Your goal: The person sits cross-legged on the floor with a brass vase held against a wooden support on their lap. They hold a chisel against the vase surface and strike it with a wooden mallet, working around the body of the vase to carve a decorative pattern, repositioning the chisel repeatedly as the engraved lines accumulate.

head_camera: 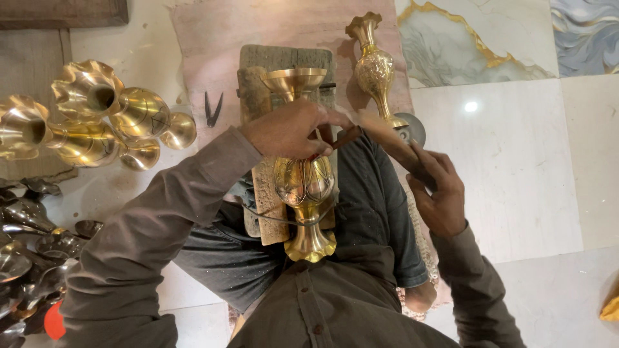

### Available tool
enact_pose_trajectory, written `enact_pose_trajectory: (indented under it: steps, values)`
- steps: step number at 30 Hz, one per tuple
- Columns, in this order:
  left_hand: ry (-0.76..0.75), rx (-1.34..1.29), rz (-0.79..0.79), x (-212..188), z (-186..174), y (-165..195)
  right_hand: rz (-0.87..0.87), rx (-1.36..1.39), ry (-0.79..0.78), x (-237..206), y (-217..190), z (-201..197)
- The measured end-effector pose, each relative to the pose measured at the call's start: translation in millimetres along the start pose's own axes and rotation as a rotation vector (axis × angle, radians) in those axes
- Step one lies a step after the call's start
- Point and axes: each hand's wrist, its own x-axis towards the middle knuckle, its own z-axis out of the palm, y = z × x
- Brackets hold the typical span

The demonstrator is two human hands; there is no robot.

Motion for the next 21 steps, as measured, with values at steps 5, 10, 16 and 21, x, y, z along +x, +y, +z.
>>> enact_pose_trajectory:
  steps: [5, 10, 16, 21]
  values:
    - [-0.192, -0.076, -0.018, 10, -4, -6, 0.173, 0.184, 0.166, -31, 3, 22]
    - [-0.319, -0.023, 0.072, 24, -5, -8, 0.149, 0.456, 0.302, -56, 2, 46]
    - [-0.451, -0.1, 0.067, 32, -9, -6, 0.064, 0.346, 0.393, -76, -3, 59]
    - [-0.543, -0.126, 0.083, 40, -7, -7, 0.043, 0.004, 0.45, -80, -10, 58]
